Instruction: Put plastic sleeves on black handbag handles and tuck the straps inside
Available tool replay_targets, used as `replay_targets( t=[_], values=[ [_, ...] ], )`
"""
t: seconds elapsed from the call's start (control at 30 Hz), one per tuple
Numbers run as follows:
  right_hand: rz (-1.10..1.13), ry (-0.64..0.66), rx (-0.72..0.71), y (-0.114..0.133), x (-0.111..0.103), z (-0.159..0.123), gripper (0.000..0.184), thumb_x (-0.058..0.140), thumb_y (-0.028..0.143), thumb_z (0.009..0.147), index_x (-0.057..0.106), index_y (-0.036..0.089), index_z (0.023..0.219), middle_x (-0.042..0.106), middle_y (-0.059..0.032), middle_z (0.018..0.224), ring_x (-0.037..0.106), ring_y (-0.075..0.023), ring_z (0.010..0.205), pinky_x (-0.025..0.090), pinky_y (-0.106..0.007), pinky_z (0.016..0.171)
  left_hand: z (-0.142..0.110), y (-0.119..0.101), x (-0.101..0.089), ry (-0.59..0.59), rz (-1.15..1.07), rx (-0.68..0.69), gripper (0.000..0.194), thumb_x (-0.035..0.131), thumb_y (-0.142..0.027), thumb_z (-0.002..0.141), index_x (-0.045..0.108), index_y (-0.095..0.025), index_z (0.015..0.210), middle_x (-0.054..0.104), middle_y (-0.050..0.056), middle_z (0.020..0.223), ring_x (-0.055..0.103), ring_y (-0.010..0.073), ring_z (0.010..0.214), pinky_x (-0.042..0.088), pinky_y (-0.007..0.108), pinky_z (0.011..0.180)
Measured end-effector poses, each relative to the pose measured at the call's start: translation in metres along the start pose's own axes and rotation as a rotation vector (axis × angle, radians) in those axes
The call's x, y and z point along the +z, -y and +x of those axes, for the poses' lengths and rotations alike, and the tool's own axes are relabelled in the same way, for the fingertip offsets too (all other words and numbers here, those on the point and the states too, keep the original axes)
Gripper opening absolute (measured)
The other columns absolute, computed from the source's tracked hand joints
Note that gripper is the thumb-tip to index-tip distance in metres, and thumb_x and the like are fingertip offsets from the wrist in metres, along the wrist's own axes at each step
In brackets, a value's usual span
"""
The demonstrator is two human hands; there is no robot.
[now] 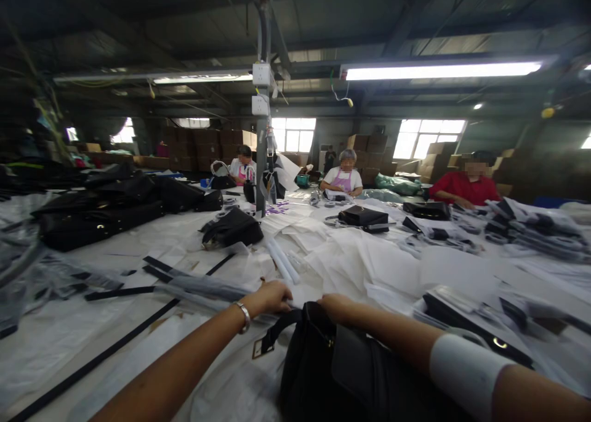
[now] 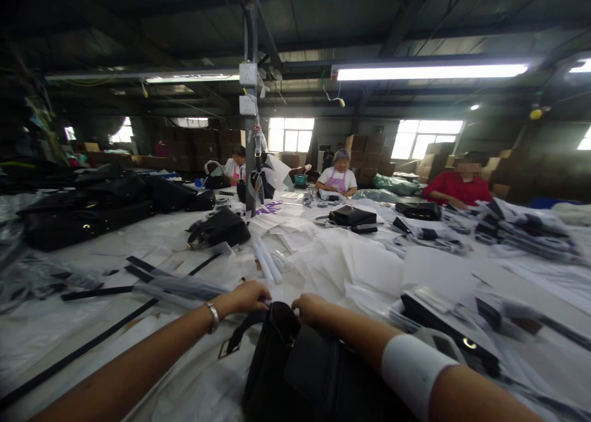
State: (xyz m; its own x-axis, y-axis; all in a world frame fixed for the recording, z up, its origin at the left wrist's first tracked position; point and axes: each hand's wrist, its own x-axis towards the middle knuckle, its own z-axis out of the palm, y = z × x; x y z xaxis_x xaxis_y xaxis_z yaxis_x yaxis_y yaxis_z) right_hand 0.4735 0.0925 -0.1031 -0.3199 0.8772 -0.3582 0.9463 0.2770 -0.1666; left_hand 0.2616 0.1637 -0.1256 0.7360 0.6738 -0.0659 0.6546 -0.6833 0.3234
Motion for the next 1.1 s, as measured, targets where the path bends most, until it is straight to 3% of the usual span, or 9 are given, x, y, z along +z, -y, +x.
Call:
replay_targets(
  t=[0.13, 0.27, 0.4, 0.53, 0.63, 0.8, 0.9, 1.0, 1.1],
  values=[
    [-0.016, -0.039, 0.046, -0.009, -0.014, -0.002, 0.022, 0.064, 0.033, 0.092, 0.066, 0.015, 0.104, 0.067, -0.0063, 0.108, 0.064, -0.0216, 0.098, 0.053, -0.042, 0.087, 0.003, 0.007, -0.018, -0.031, -0.072, 0.001, 0.02, 0.075, -0.031, 0.07, 0.077, -0.021, 0.087, 0.075, 0.001, 0.084, 0.063, 0.0178, 0.078, 0.043, 0.022, 0.068],
    [0.04, -0.173, 0.014, -0.024, -0.056, -0.007, 0.024, 0.064, 0.035, 0.09, 0.069, 0.016, 0.105, 0.071, -0.0058, 0.1, 0.066, -0.0208, 0.092, 0.051, -0.038, 0.086, 0.002, 0.009, -0.052, -0.109, -0.149, 0.021, 0.024, 0.065, -0.035, 0.079, 0.077, -0.017, 0.088, 0.074, 0.004, 0.088, 0.061, 0.0184, 0.08, 0.041, 0.022, 0.068],
    [0.101, -0.26, -0.061, -0.028, -0.089, -0.016, 0.022, 0.063, 0.031, 0.088, 0.075, 0.02, 0.103, 0.076, -0.0015, 0.087, 0.069, -0.0207, 0.087, 0.049, -0.027, 0.081, 0.001, 0.01, -0.08, -0.11, -0.209, 0.029, 0.033, 0.058, -0.041, 0.082, 0.077, -0.014, 0.082, 0.069, 0.002, 0.068, 0.056, 0.015, 0.062, 0.037, 0.022, 0.058],
    [0.103, -0.346, -0.055, -0.018, -0.094, -0.029, 0.055, 0.075, 0.027, 0.076, 0.062, 0.025, 0.129, 0.072, -0.0061, 0.113, 0.065, -0.0269, 0.106, 0.046, -0.031, 0.091, 0.002, 0.007, -0.088, -0.13, -0.232, 0.036, 0.039, 0.058, -0.047, 0.082, 0.076, -0.012, 0.082, 0.066, 0.002, 0.065, 0.053, 0.0146, 0.06, 0.035, 0.022, 0.057],
    [0.096, -0.397, -0.002, -0.013, -0.092, -0.04, 0.076, 0.082, 0.023, 0.067, 0.053, 0.023, 0.138, 0.064, -0.0132, 0.128, 0.058, -0.0339, 0.118, 0.044, -0.038, 0.096, 0.0, 0.005, -0.087, -0.138, -0.234, 0.04, 0.042, 0.058, -0.05, 0.081, 0.076, -0.012, 0.08, 0.065, 0.002, 0.064, 0.053, 0.0149, 0.061, 0.036, 0.023, 0.058],
    [0.163, -0.452, 0.071, -0.022, -0.097, -0.06, 0.051, 0.08, 0.016, 0.069, 0.067, 0.018, 0.118, 0.071, -0.0133, 0.108, 0.065, -0.0329, 0.105, 0.049, -0.04, 0.089, -0.006, 0.001, -0.088, -0.192, -0.233, 0.03, 0.043, 0.058, -0.052, 0.081, 0.074, -0.012, 0.08, 0.069, 0.004, 0.073, 0.058, 0.0179, 0.07, 0.039, 0.024, 0.066],
    [0.266, -0.484, 0.065, -0.028, -0.103, -0.07, 0.033, 0.074, 0.013, 0.075, 0.071, 0.016, 0.108, 0.074, -0.0086, 0.087, 0.071, -0.024, 0.079, 0.053, -0.033, 0.074, -0.009, -0.004, -0.092, -0.231, -0.237, 0.019, 0.044, 0.056, -0.052, 0.082, 0.074, -0.011, 0.082, 0.069, 0.006, 0.077, 0.058, 0.0189, 0.074, 0.04, 0.025, 0.068],
    [0.417, -0.497, 0.027, -0.031, -0.113, -0.081, 0.01, 0.068, 0.021, 0.084, 0.073, 0.014, 0.09, 0.07, -0.0045, 0.064, 0.067, -0.0167, 0.057, 0.052, -0.025, 0.056, -0.01, -0.014, -0.097, -0.237, -0.252, 0.014, 0.047, 0.054, -0.055, 0.083, 0.071, -0.011, 0.076, 0.063, 0.003, 0.067, 0.054, 0.0171, 0.066, 0.038, 0.025, 0.063],
    [0.588, -0.496, -0.026, -0.033, -0.124, -0.095, 0.022, 0.065, 0.032, 0.088, 0.07, 0.012, 0.079, 0.072, -0.0069, 0.07, 0.067, -0.0146, 0.059, 0.05, -0.02, 0.049, -0.014, -0.031, -0.107, -0.223, -0.287, 0.038, 0.052, 0.053, -0.06, 0.083, 0.067, -0.012, 0.072, 0.055, 0.0, 0.06, 0.048, 0.015, 0.061, 0.036, 0.024, 0.059]
  ],
)
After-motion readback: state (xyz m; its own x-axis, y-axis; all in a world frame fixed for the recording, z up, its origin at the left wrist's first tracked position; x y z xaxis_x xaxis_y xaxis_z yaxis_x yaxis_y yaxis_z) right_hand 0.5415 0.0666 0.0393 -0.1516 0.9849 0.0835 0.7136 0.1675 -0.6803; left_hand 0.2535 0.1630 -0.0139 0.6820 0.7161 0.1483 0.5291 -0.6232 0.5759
